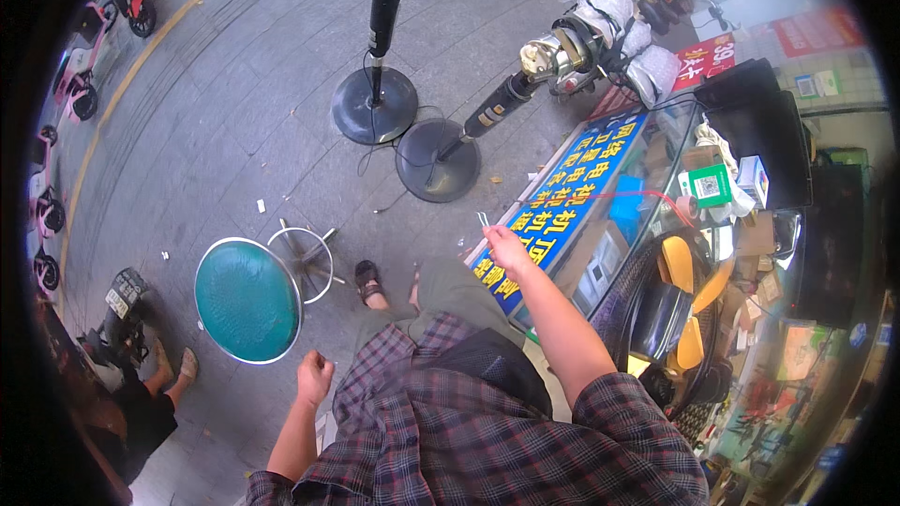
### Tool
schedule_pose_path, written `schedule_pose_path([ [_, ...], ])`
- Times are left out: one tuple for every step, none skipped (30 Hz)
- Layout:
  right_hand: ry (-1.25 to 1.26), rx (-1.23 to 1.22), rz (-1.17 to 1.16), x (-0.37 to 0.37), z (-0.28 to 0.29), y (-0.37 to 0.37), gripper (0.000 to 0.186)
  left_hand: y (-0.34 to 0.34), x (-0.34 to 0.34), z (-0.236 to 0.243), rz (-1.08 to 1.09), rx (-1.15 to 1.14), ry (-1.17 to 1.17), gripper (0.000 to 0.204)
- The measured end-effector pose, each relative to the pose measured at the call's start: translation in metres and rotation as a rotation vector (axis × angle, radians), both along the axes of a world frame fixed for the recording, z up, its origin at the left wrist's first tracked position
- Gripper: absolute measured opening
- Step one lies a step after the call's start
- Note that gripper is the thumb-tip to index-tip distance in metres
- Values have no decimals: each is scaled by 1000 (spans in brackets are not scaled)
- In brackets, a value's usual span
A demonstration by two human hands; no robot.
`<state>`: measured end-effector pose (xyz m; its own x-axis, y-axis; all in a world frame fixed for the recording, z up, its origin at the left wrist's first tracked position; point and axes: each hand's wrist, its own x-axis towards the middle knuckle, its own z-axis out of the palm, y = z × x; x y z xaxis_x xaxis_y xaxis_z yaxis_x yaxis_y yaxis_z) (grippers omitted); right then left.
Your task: The person disassembles a standing fan motor, removes the housing, and uses a screwdriver to adjust internal components. They then move to a workbench to retrieve pliers and continue working on the motor assembly.
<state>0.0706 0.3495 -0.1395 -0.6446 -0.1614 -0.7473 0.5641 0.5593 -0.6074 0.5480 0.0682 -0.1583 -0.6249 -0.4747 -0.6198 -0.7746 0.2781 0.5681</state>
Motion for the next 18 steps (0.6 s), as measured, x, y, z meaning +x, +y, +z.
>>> schedule_pose_path([
  [-57, -1, -37, -1, 9, -7, 31, -5, 2, 11, -45, 10, -15, 19],
  [-52, -28, -58, -5, 0, -7, 31, -8, -5, 18, -20, 33, 10, 22],
  [-50, -65, -87, -9, -9, -10, 30, -9, -18, 29, -2, 48, 33, 25],
  [-47, -99, -118, -13, -18, -10, 30, -13, -30, 35, 14, 65, 55, 29],
  [-21, -96, -135, -19, -27, -8, 30, -16, -38, 22, -3, 73, 47, 38],
  [0, -114, -157, -28, -37, -17, 30, -23, -60, 18, 12, 56, 56, 41],
  [69, -150, -163, -44, -44, -27, 29, -30, -93, 16, 10, 37, 67, 43],
  [103, -178, -174, -43, -50, -34, 29, -32, -110, 29, 10, 18, 43, 46],
  [72, -207, -222, -40, -41, -41, 29, -32, -136, 43, 83, 120, 51, 47],
  [76, -254, -266, -57, -19, -60, 30, -38, -182, 48, 157, 206, 97, 48],
  [90, -288, -321, -69, -2, -70, 31, -41, -223, 53, 75, 198, 150, 48],
  [135, -309, -326, -78, 5, -69, 31, -39, -263, 56, -10, 209, 201, 47],
  [190, -332, -324, -89, 9, -66, 30, -36, -301, 57, -63, 209, 242, 49],
  [237, -355, -325, -98, 14, -67, 30, -36, -338, 60, -117, 206, 276, 52],
  [267, -361, -338, -107, 22, -66, 30, -32, -374, 67, -141, 235, 287, 53],
  [283, -373, -369, -119, 33, -61, 31, -25, -413, 74, -163, 271, 302, 55],
  [292, -386, -399, -129, 43, -58, 31, -18, -450, 81, -202, 262, 322, 58],
  [294, -405, -436, -136, 50, -56, 32, -11, -484, 91, -245, 247, 335, 61],
])
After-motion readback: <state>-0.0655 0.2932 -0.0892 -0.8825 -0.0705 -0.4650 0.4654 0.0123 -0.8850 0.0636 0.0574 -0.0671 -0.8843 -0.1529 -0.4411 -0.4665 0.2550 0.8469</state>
